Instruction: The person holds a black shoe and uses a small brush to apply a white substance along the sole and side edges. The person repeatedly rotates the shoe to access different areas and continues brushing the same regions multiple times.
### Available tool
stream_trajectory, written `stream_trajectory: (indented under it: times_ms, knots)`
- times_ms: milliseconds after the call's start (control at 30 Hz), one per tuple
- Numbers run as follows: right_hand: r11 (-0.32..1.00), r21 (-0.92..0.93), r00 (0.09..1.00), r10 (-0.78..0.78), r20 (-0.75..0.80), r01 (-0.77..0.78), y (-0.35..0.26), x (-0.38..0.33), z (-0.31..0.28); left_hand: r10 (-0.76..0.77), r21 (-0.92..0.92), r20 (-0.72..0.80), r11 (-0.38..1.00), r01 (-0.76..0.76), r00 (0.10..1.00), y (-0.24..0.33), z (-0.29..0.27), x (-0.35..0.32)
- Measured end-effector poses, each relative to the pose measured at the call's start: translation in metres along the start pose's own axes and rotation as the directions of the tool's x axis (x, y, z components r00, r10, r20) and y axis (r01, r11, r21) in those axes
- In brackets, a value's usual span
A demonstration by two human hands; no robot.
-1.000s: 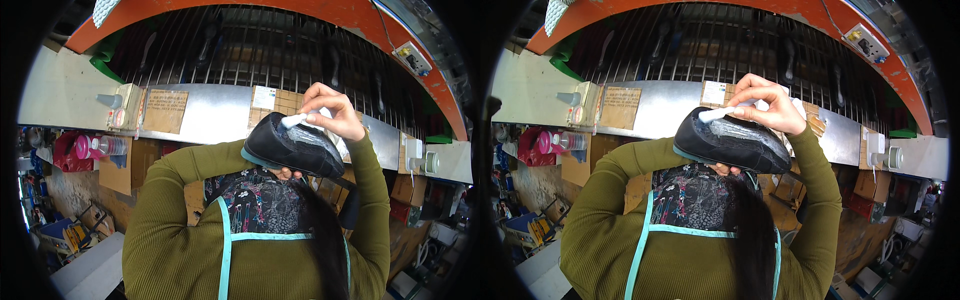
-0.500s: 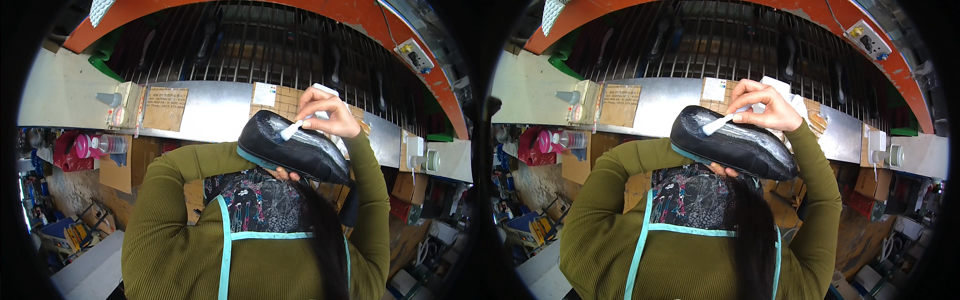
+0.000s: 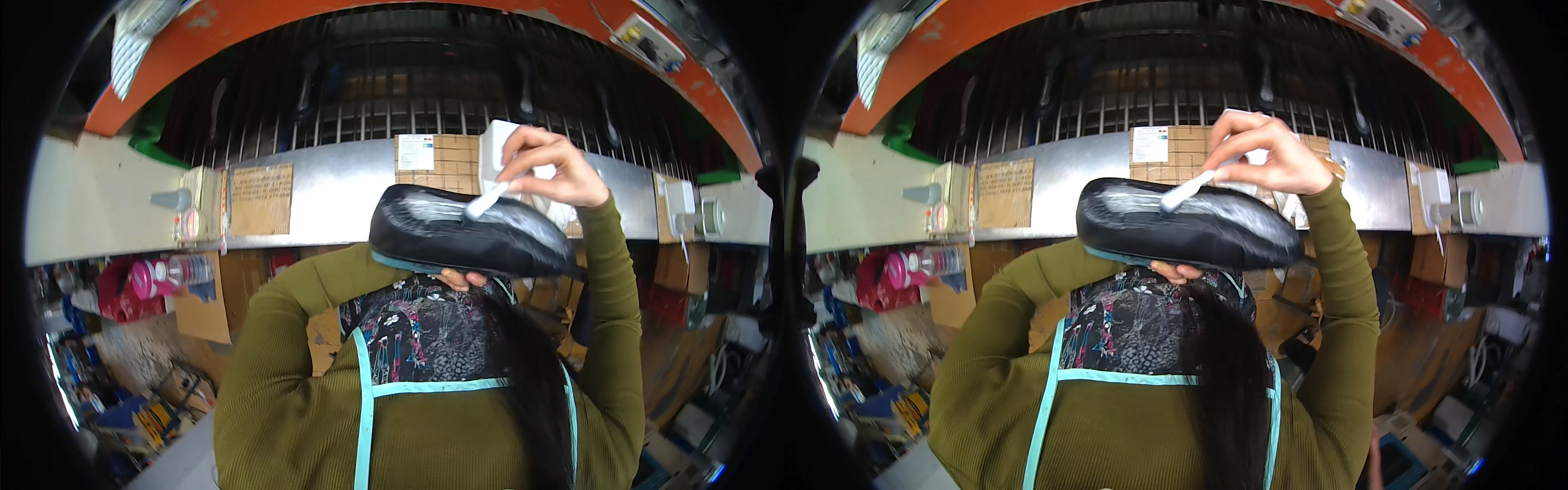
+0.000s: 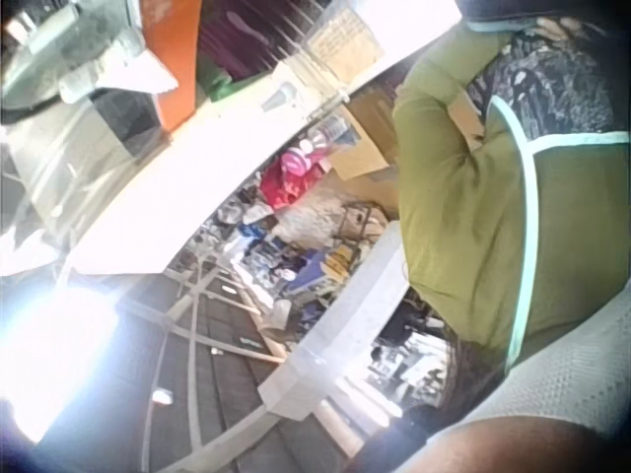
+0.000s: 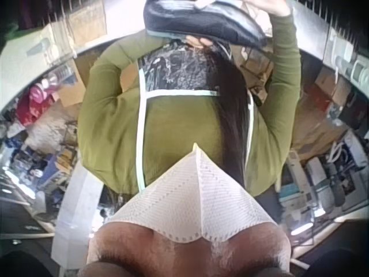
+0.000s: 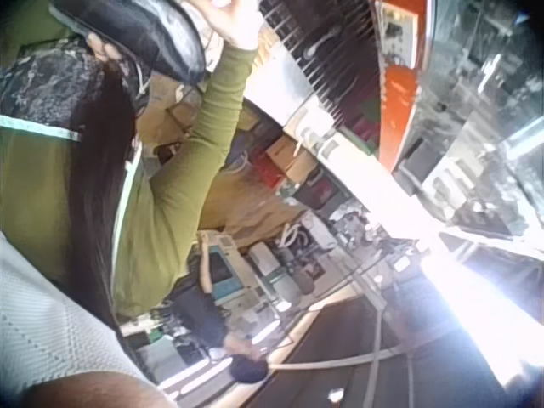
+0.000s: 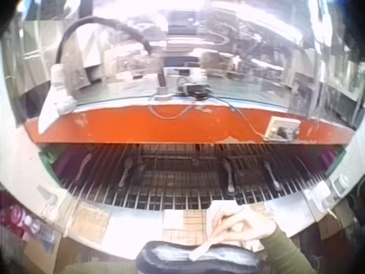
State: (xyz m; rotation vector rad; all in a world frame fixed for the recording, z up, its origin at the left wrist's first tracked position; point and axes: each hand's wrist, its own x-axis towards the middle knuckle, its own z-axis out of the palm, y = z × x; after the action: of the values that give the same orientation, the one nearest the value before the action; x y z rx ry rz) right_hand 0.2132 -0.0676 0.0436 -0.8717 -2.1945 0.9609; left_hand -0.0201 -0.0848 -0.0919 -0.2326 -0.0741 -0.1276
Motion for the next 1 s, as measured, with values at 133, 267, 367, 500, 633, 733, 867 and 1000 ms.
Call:
stream_trajectory:
  times_ms: [133,267,367,500,633,733,867,1000]
  knots:
    - [0.951,0.048,0.802,0.283,-0.526,-0.304,0.013,-0.074,0.001,0.320,0.209,-0.206,0.938,-0.278,0.925,0.018,0.015,-0.031]
    - [0.669,0.067,0.475,0.591,-0.652,-0.740,0.052,-0.144,0.069,0.564,0.545,0.150,0.638,-0.544,0.812,0.067,0.013,-0.051]
    - [0.411,-0.155,0.363,0.496,-0.789,-0.898,0.076,-0.149,0.124,0.911,0.478,-0.127,0.403,-0.780,0.393,0.072,0.022,-0.048]
    - [0.416,-0.251,0.416,0.372,-0.830,-0.874,0.106,-0.146,0.150,0.832,0.553,0.073,0.425,-0.717,0.550,0.108,-0.036,-0.078]
    - [0.391,-0.369,0.491,0.278,-0.826,-0.843,0.112,-0.140,0.154,0.821,0.409,-0.095,0.548,-0.730,0.563,0.125,-0.060,-0.080]
    - [0.385,-0.302,0.454,0.405,-0.794,-0.872,0.113,-0.144,0.155,0.861,0.596,-0.089,0.449,-0.665,0.501,0.115,-0.048,-0.062]
    - [0.473,0.314,0.271,0.813,-0.515,-0.823,0.131,-0.161,0.149,0.898,0.774,-0.081,0.330,-0.540,0.432,0.092,-0.022,-0.036]
    - [0.548,0.783,0.468,0.797,-0.382,-0.294,0.084,-0.119,0.111,0.916,0.875,-0.116,0.277,-0.398,0.383,0.072,-0.003,-0.014]
